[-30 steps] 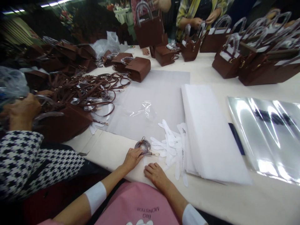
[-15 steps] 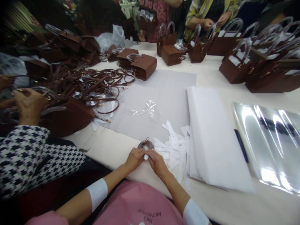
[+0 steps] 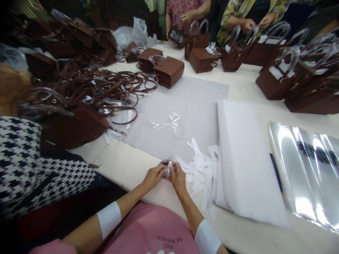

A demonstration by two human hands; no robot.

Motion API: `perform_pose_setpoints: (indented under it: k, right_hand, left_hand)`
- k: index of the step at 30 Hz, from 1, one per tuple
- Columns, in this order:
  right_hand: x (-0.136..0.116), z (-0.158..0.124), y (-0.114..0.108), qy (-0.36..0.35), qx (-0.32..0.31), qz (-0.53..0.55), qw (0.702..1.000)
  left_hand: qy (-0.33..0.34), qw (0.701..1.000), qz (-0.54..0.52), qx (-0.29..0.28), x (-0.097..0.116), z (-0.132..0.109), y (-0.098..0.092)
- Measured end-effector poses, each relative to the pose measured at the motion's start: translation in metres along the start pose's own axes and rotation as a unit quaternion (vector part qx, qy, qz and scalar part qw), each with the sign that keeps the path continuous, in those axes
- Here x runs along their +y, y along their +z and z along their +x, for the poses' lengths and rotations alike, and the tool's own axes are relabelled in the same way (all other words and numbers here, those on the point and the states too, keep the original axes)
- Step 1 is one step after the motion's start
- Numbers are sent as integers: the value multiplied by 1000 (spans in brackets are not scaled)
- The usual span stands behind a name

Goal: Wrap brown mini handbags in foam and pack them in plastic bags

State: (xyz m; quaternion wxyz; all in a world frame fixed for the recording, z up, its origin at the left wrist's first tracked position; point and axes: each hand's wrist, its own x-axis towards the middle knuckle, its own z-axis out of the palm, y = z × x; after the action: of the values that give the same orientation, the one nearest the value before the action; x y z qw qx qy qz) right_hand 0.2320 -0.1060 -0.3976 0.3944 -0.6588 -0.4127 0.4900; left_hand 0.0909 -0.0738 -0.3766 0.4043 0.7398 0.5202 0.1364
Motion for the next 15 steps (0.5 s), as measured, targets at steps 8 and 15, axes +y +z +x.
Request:
perform_pose_setpoints:
  k: [8,15]
  right_hand:
    - [-12,-17,6,-64,34,-80,994]
    - [-12,-11,9,-86,42,-153,984]
  left_hand:
    - [-65,995,-59,42,4,6,0]
    - [-76,991,-108,37,3,3,-2]
